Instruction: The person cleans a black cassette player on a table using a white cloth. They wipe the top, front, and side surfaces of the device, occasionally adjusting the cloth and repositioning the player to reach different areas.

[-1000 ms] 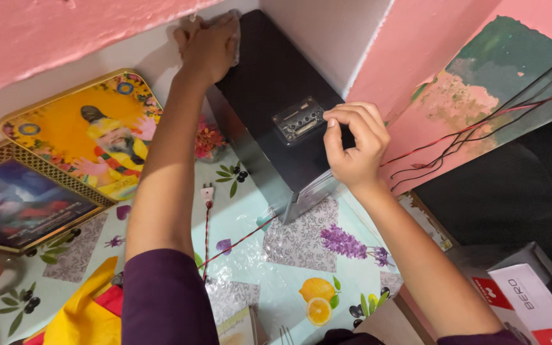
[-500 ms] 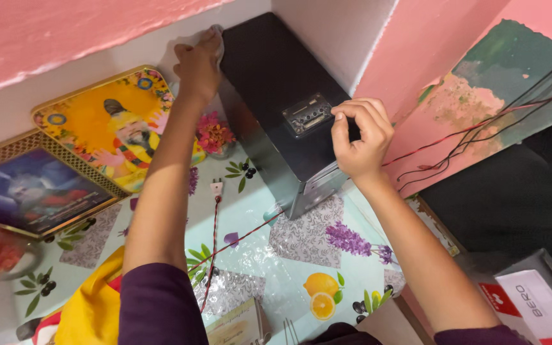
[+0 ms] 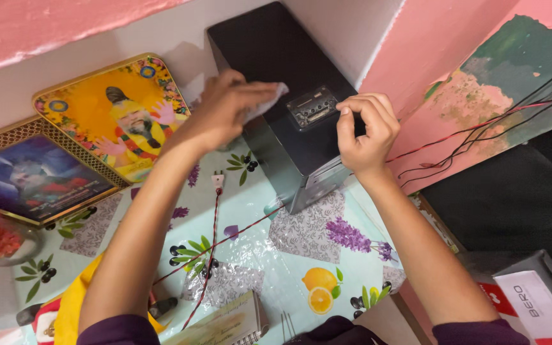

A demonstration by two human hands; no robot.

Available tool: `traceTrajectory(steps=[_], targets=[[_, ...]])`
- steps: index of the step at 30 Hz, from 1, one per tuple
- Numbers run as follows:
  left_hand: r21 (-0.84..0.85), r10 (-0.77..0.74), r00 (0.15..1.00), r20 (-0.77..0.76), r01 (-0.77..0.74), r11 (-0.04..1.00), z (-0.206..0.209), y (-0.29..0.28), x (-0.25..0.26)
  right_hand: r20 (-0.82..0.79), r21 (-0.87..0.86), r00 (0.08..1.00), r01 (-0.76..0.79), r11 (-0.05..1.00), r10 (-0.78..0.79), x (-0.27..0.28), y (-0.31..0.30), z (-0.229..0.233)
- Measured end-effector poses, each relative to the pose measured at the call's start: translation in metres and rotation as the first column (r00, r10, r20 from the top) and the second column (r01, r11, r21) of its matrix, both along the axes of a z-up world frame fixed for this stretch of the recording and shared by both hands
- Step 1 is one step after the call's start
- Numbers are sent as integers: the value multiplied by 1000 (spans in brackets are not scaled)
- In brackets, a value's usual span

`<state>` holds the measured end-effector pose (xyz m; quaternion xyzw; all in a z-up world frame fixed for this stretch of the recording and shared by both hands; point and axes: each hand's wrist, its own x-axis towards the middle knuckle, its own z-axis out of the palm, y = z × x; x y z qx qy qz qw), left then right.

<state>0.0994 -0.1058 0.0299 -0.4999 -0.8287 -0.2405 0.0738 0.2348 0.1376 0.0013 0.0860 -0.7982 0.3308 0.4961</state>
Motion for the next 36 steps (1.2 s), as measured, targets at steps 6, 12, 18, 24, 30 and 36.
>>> traceTrajectory(steps=[6, 12, 18, 24, 30, 36], targets=[[-56, -57, 998, 1, 57, 997, -1, 4, -1, -11, 20, 1000, -7, 1000, 7, 0, 0, -1], [-79, -120, 993, 9, 120, 990, -2, 15, -15, -9, 22, 1000, -10, 1000, 11, 0, 1, 0], [-66, -138, 990, 8, 138, 988, 0, 36, -19, -12, 13, 1000, -17, 1000, 17, 0, 1, -1], [-43, -156, 987, -33, 155, 987, -10, 70, -33, -14, 18, 1000, -20, 1000, 20, -1, 2, 0], [9, -161, 978, -136, 163, 987, -29, 96, -59, -19, 12, 1000, -25, 1000, 25, -2, 2, 0], [5, 35, 986, -164, -34, 999, -34, 105, -103, -2, 35, 1000, -25, 999, 25, -2, 3, 3]])
